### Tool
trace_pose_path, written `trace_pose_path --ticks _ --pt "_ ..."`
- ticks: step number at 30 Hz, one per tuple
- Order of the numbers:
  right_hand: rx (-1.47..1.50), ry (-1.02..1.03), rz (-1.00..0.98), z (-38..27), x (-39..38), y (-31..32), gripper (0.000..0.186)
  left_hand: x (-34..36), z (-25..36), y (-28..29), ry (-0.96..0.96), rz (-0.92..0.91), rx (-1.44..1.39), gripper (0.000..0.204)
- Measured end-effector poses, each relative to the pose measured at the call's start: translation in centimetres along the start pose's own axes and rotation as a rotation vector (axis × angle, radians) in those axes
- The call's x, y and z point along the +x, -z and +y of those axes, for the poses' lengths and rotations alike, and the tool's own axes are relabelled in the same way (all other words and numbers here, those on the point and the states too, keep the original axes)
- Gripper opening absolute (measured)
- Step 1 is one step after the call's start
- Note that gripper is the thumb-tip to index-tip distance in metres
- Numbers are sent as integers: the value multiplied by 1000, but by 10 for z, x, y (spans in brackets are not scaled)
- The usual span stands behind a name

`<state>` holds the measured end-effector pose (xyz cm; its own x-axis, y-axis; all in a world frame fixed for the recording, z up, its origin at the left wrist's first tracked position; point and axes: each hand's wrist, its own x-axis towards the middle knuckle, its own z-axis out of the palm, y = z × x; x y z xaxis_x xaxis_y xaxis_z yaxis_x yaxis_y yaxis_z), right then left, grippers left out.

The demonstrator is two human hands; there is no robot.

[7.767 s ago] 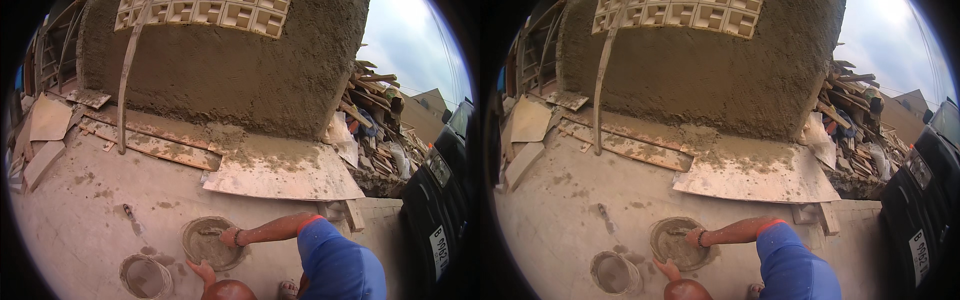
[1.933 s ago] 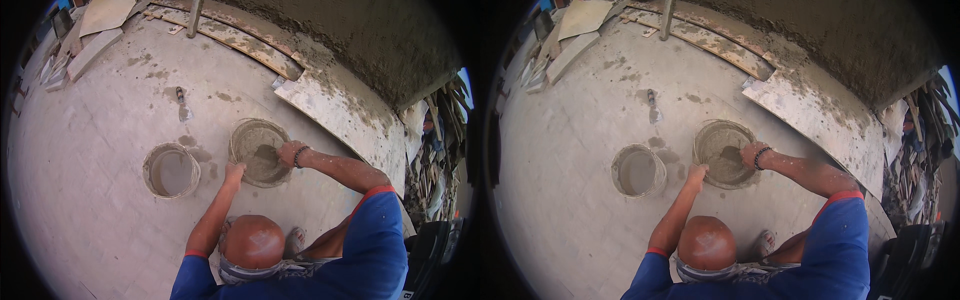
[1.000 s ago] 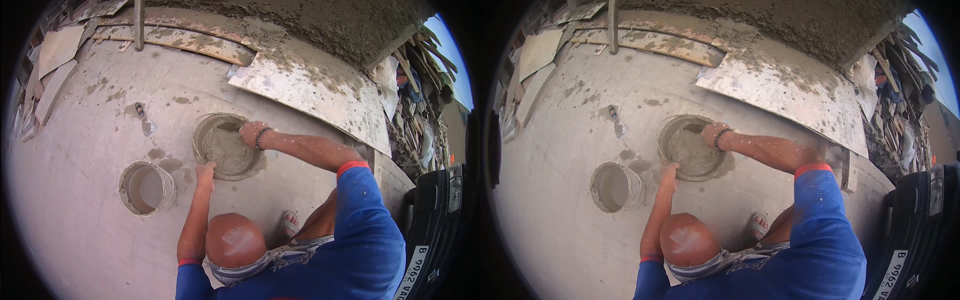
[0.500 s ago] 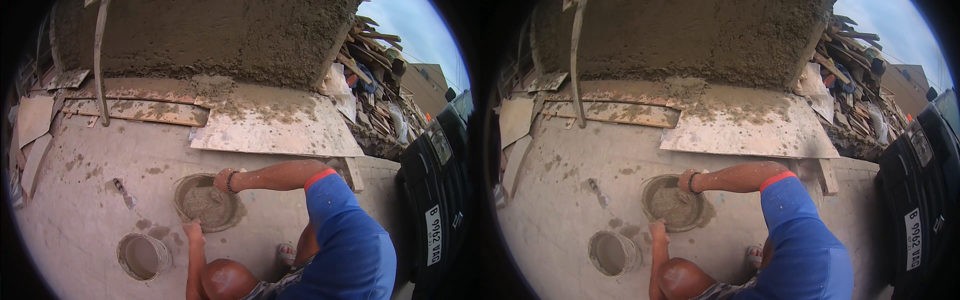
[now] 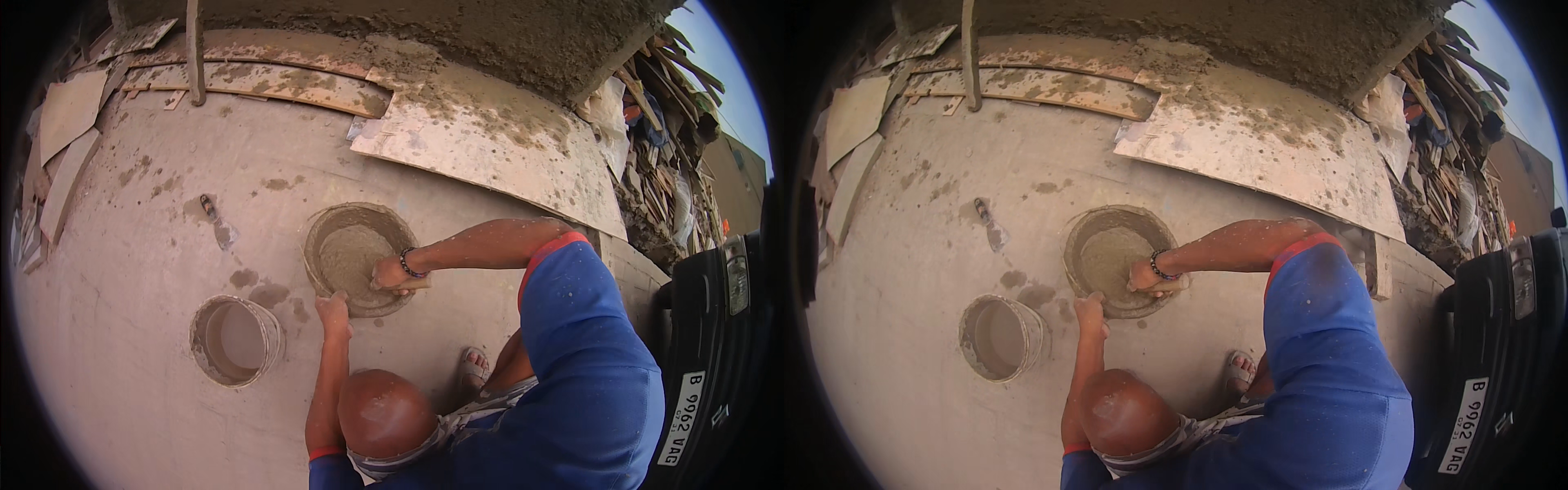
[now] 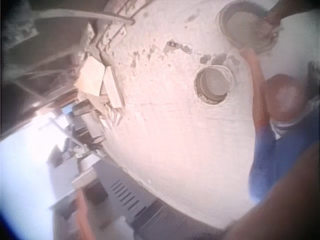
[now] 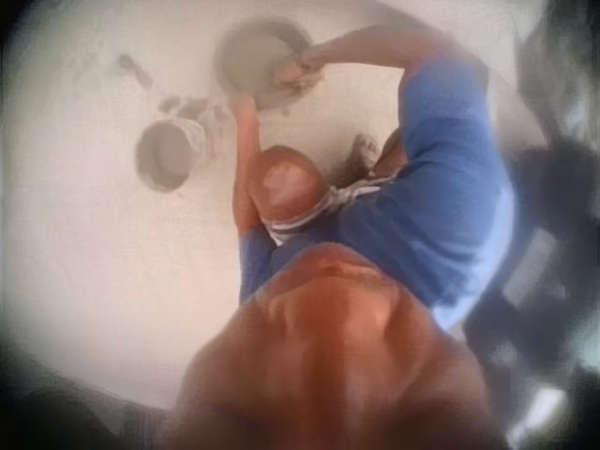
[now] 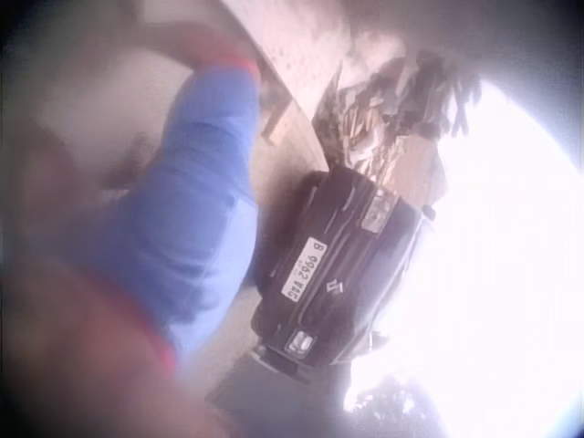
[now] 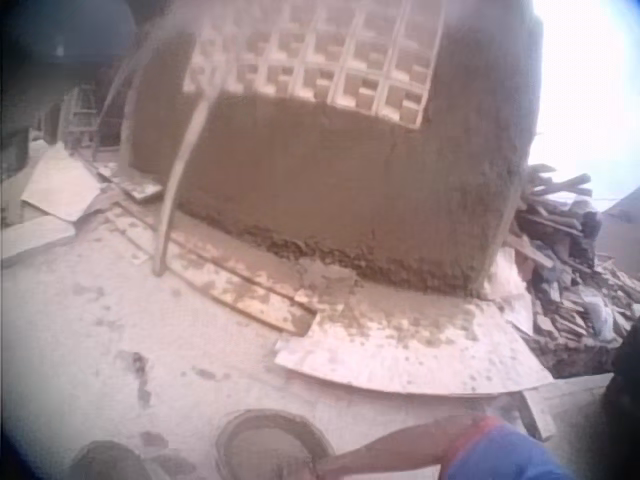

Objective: The person mixes cement in a bucket using a trowel and then applies the mixture to a vertical wall. They scoop the cement from the bucket and spread it onto the wall surface, smoothing it out with the tool.

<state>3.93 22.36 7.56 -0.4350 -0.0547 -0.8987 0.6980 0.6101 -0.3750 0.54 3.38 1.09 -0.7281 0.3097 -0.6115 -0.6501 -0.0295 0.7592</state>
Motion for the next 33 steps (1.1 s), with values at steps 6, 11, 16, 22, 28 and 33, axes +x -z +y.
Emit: trace_pose_path --ticks 6,11,16,22,28,33 --pt "198 114 202 7 -62 8 29 2 6 17 137 -98 115 18" --pt "-847 298 645 -2 -111 26 28 -5 27 19 178 -102 72 39" --pt "-814 183 639 33 -50 -6 15 -3 20 -16 137 -33 66 26" --pt "-785 305 689 2 -99 2 20 30 -2 -9 -4 70 -15 33" --pt "-730 443 668 35 -109 28 33 9 8 -6 -48 155 -14 35" --pt "-380 311 863 88 -42 57 42 -21 37 -24 139 155 55 35"
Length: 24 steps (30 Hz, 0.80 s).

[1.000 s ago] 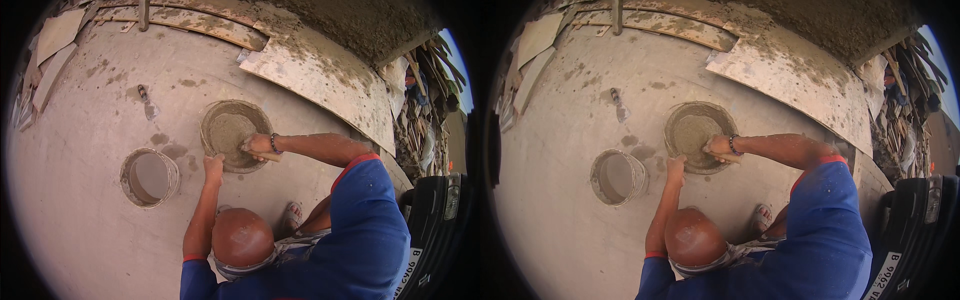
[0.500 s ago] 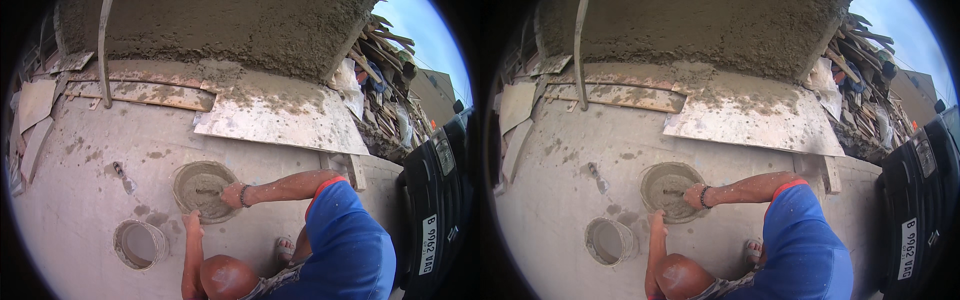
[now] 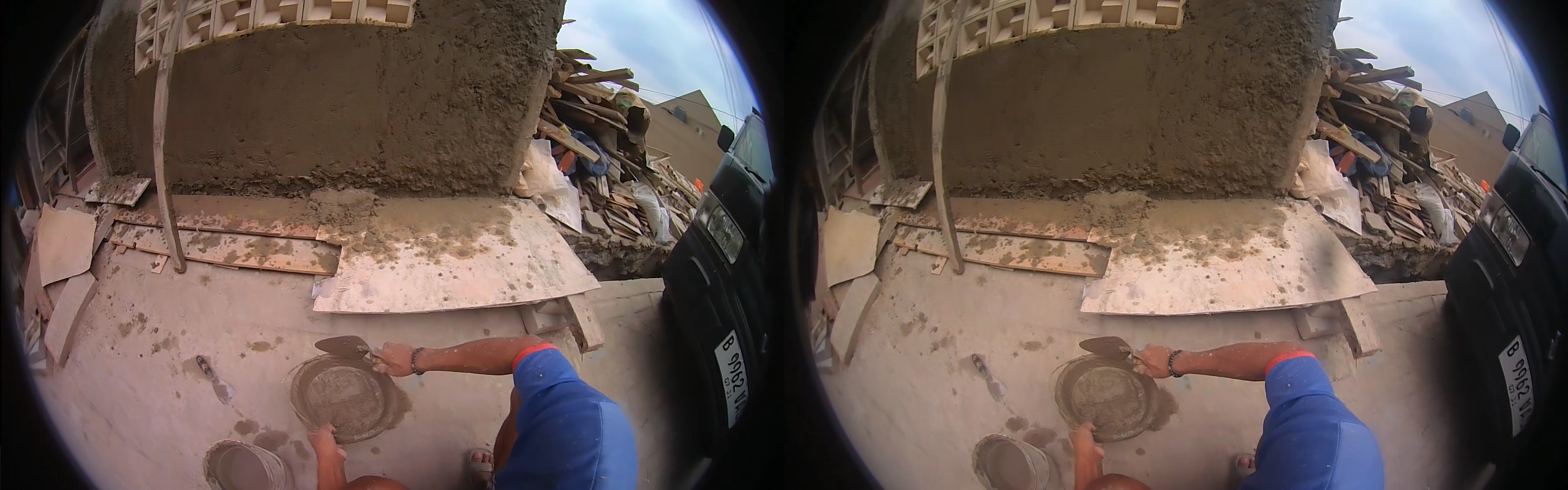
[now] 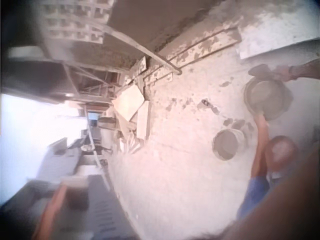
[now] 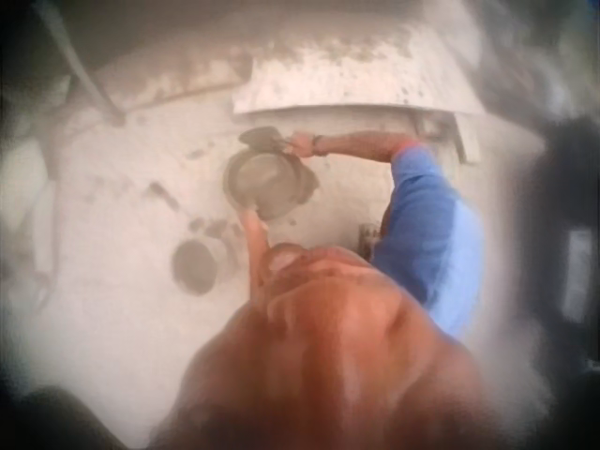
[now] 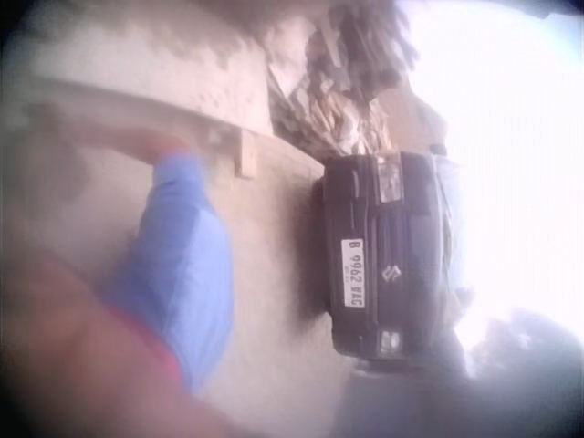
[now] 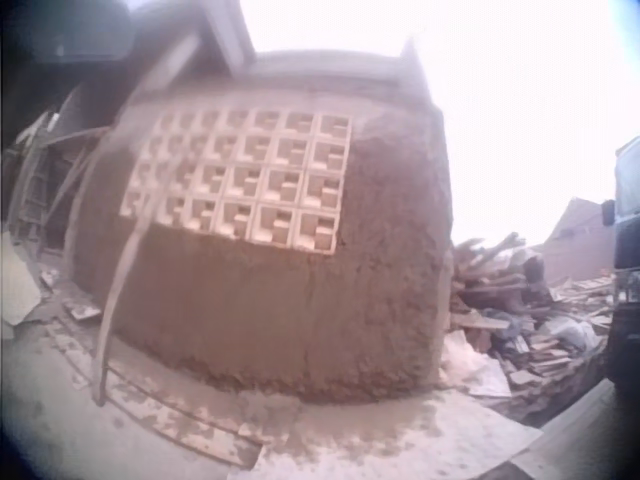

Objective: The person mixes cement in a bucket using a trowel and then applies the mixture to a vertical wall. They scoop the cement from the bucket and spread it onto the wall surface, smoothing it out with the tool.

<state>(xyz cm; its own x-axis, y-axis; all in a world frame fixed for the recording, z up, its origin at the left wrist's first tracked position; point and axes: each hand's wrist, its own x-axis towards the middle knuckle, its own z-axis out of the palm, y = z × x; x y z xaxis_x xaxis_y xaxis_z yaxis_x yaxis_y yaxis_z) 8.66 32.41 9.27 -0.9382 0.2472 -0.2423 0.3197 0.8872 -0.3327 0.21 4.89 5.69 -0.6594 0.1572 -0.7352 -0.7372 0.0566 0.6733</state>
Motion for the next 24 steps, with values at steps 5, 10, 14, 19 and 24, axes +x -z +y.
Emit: trace_pose_path --ticks 5,10,14,19,24 --pt "431 41 39 26 17 -50 42 -12 -3 0 12 117 38 35" --pt "629 -74 -60 -11 -18 -1 40 -42 38 31 -26 18 64 35" --pt "714 -138 -18 -34 -105 122 41 -154 118 1 -24 -113 115 38" --pt "905 -234 120 -49 -216 285 41 -349 229 -72 -2 -250 11 40" --pt "323 -235 278 -35 -333 501 37 -529 329 -141 39 -164 58 40"
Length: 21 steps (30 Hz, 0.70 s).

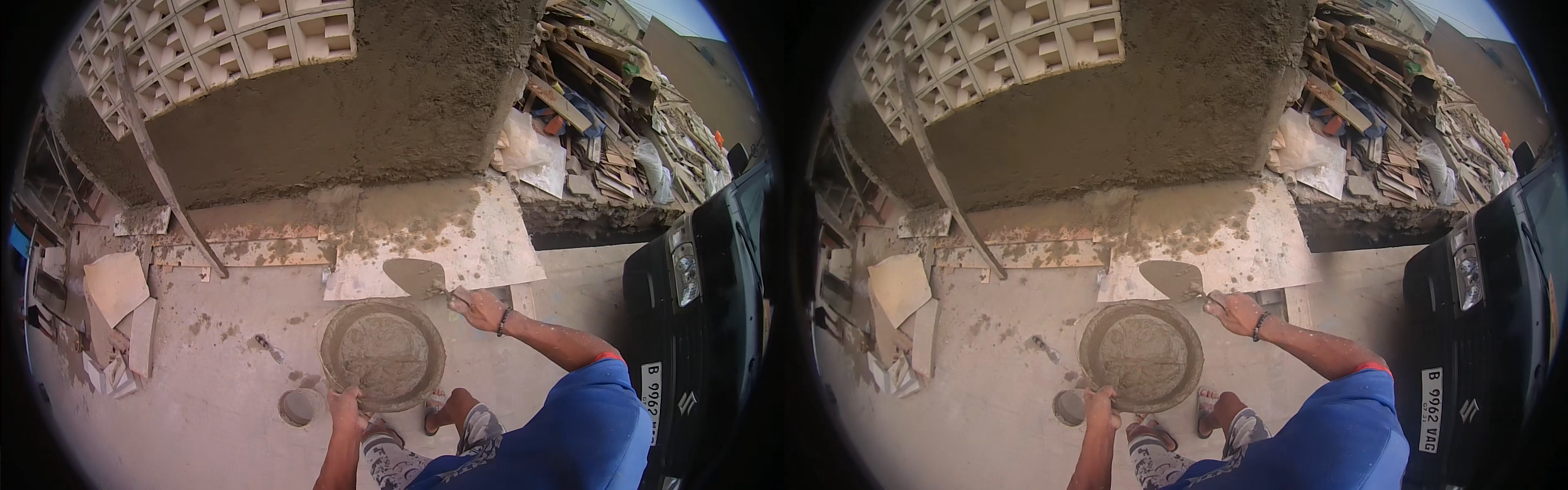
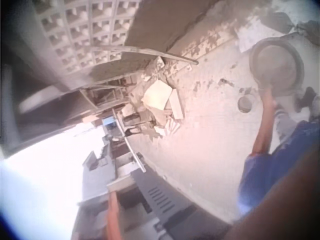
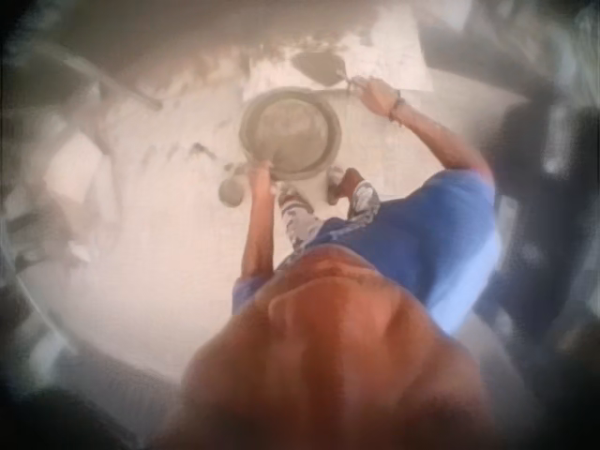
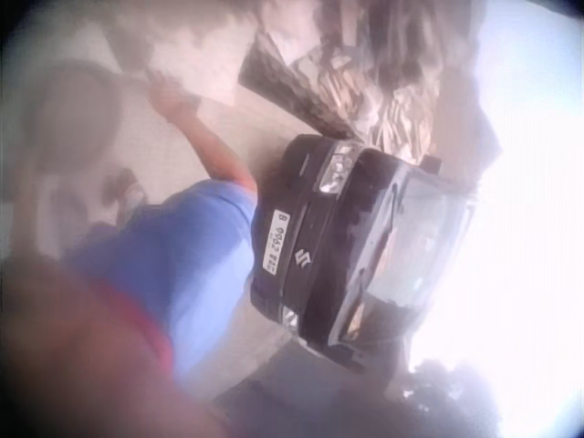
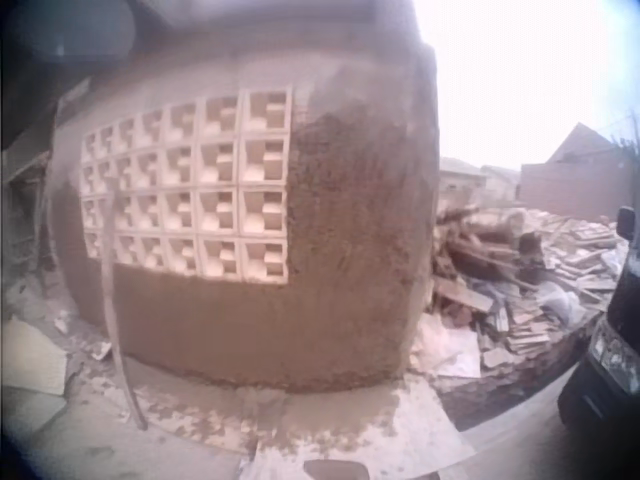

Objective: The person mixes cement in a bucket using a trowel and then applies the mixture to a vertical wall. They scoop the cement from the bucket and spread it onto the wall surface, smoothing it out with the tool.

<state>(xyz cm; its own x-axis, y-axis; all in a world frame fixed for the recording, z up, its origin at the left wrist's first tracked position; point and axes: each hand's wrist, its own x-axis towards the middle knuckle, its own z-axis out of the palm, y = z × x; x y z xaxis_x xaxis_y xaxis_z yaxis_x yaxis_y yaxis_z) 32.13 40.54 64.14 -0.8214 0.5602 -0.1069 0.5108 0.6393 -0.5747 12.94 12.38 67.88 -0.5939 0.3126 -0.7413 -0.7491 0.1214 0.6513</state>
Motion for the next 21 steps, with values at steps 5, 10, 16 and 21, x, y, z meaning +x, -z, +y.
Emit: trace_pose_path --ticks 5,10,16,21 --pt "-315 -70 -87 -52 -71 193 31 -45 15 -60 -107 -267 25 40" --pt "-580 61 -135 -67 -80 277 25 -82 38 -139 -126 -395 76 43" --pt "-650 35 -102 -18 -44 243 14 -80 50 -245 69 -446 148 44" --pt "-527 -63 -417 4 -25 243 17 -14 26 -313 -69 -506 225 39"
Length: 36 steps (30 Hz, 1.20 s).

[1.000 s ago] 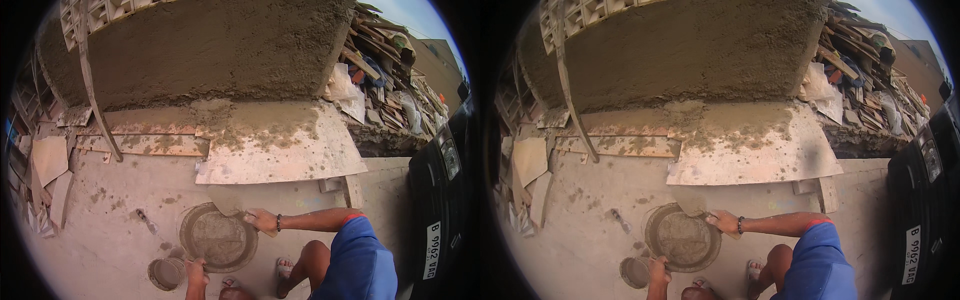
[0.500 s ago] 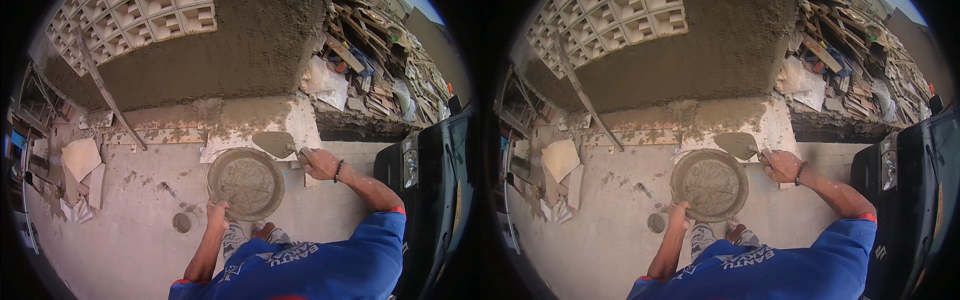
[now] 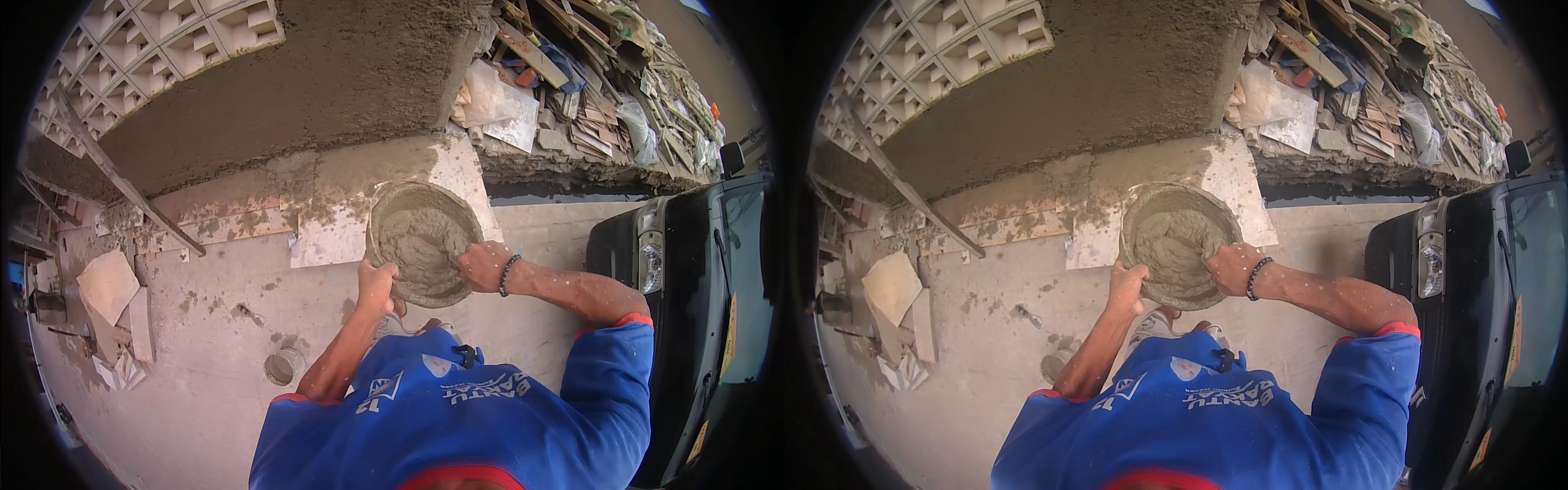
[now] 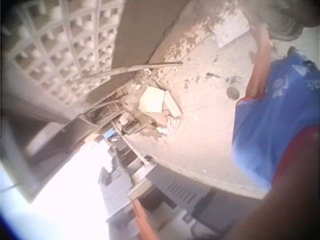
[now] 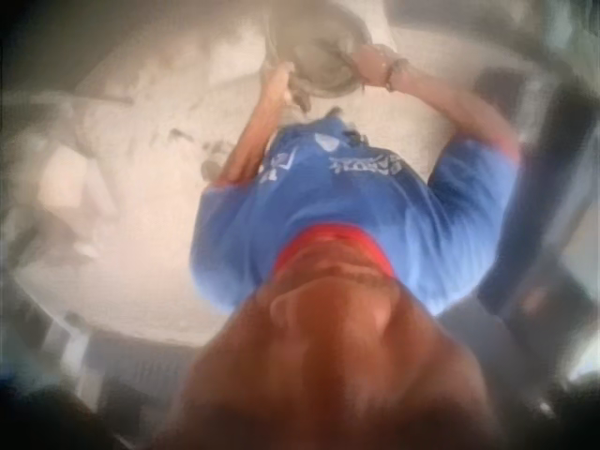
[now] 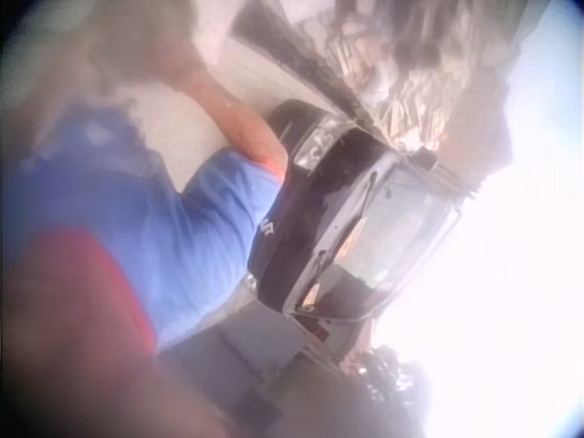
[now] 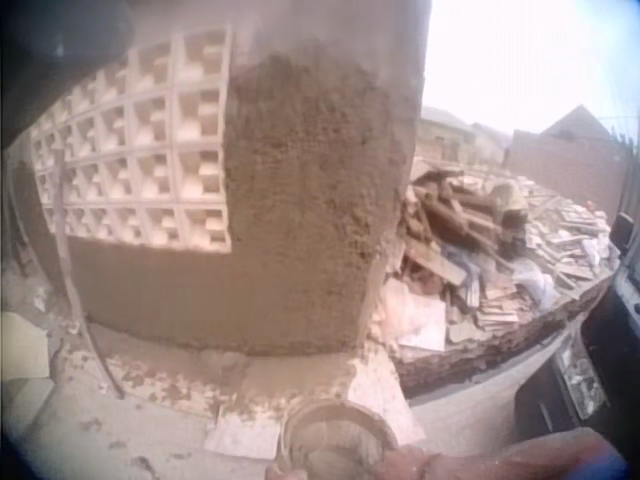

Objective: The person mixes cement in a bucket using a trowel and then applies the mixture to a vertical wall. They scoop the cement from the bucket and spread it onto the wall surface, smoothing it out with the tool.

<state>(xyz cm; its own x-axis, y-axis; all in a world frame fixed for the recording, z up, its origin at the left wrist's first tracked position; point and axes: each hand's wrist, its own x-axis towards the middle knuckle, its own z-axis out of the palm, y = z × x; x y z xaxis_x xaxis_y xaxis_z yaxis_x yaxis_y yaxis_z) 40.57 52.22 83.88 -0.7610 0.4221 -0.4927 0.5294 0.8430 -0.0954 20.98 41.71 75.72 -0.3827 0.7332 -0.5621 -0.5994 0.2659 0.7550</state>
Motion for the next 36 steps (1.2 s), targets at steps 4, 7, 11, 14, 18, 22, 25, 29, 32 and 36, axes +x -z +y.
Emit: trace_pose_path --ticks 4,7,11,14,18,22,25,29,32,36 --pt "-64 -50 206 65 -6 44 19 35 -5 -16 2 -34 18 44" --pt "-163 -141 296 107 3 72 23 51 17 -39 5 8 12 45" --pt "-212 -187 244 147 52 59 24 69 39 -68 -53 -13 -63 49" --pt "-6 -142 -51 157 84 55 25 90 41 -84 -97 0 -54 49" --pt "290 47 -53 183 109 19 26 112 36 -112 -90 56 -72 48" --pt "506 187 21 220 114 12 30 127 38 -122 -118 137 -75 48" --pt "432 136 21 238 115 26 35 131 34 -131 -121 194 -77 49" --pt "316 84 36 261 121 32 37 142 34 -144 -119 231 -161 52" --pt "271 98 43 268 126 42 37 151 27 -150 -168 235 -237 54" --pt "188 124 37 275 141 52 38 153 25 -154 -142 277 -211 55"
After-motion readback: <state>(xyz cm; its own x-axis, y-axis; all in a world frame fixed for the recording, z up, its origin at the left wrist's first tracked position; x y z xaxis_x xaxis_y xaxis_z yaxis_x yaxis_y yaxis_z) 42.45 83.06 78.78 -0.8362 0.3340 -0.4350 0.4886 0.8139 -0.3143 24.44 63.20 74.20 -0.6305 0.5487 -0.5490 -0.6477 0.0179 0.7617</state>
